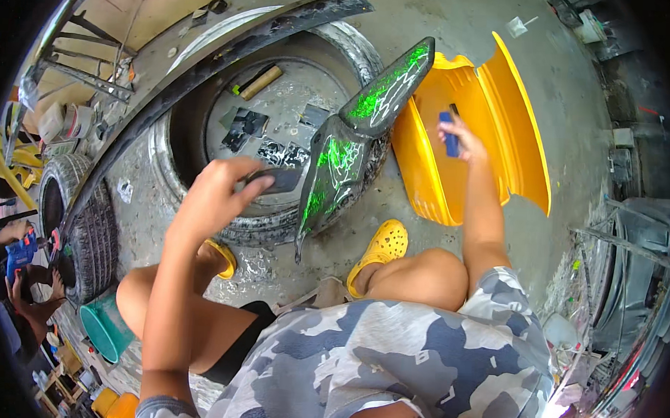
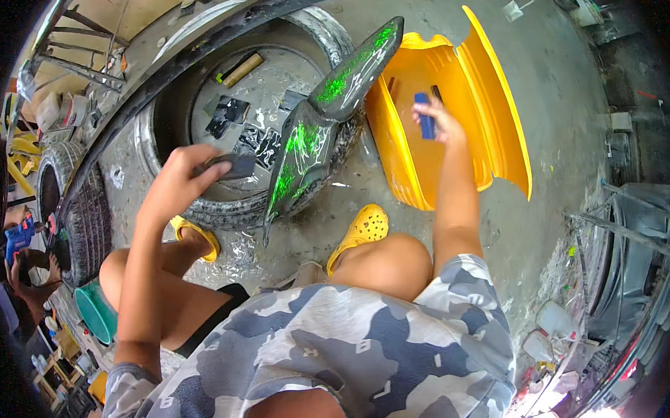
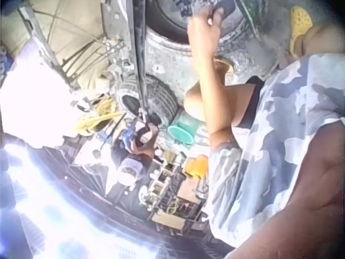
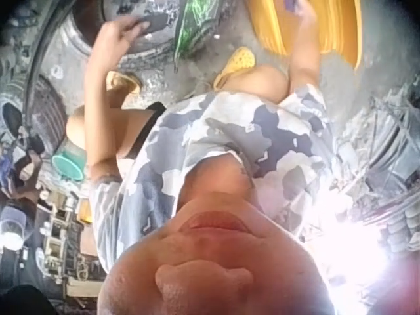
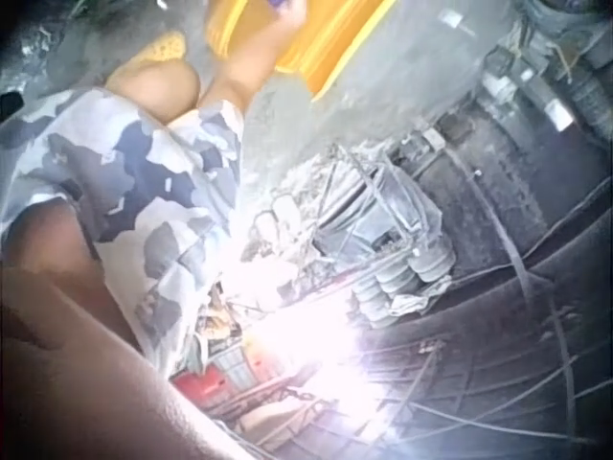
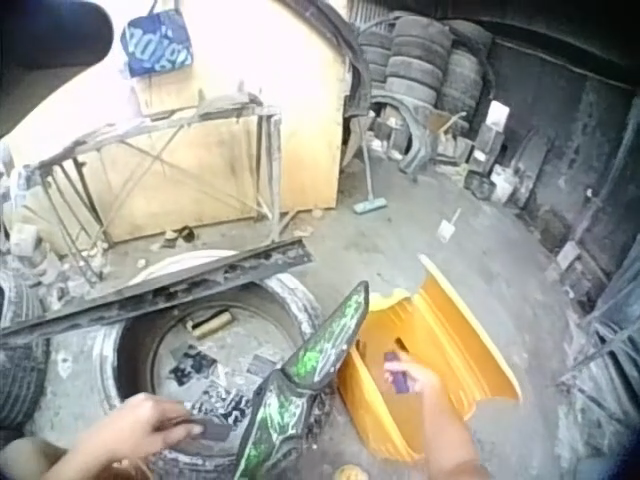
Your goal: Wet sand a painted motorcycle fairing part by hand using sandpaper and water.
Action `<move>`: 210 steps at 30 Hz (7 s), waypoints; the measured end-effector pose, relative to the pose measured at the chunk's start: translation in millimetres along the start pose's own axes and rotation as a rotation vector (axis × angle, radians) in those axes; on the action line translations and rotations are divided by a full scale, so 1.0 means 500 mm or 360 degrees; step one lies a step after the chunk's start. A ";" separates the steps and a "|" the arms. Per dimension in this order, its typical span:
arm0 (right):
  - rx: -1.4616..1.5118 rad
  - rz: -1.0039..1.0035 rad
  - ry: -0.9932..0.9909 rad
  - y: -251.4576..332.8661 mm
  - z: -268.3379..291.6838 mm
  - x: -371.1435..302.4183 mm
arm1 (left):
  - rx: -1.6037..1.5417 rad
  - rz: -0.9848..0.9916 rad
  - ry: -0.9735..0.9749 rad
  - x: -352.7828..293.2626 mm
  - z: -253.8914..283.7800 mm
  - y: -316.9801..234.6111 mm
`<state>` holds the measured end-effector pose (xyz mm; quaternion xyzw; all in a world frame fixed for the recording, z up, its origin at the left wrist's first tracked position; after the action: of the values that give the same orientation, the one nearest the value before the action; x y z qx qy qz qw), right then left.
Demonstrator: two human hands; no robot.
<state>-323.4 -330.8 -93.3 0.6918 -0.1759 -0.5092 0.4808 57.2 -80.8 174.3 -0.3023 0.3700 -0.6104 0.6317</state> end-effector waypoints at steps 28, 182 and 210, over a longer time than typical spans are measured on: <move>-0.1204 0.0884 -0.0659 0.504 -0.513 -0.237 | -0.0977 0.0364 -0.0030 0.144 -0.010 0.069; -0.2340 0.1392 -0.1379 0.170 -0.469 -0.333 | -0.0883 0.0750 -0.0386 0.150 -0.346 0.305; -0.2862 0.1323 -0.1017 0.130 -0.563 -0.356 | -0.0961 0.0768 -0.0349 0.155 -0.361 0.344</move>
<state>-136.4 -94.4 62.5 -0.2040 -0.0752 -0.4060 0.8876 -1.2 -132.7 -74.9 -0.4422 0.5235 -0.2725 0.6754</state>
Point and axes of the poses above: each hand's wrist, its own x-axis towards the middle knuckle, its own z-axis out of the back of the hand, y = z × x, the point moved 9 cm from there along x, towards the middle knuckle, and after that the axes turned 14 degrees about -x, right-handed, at the moved point
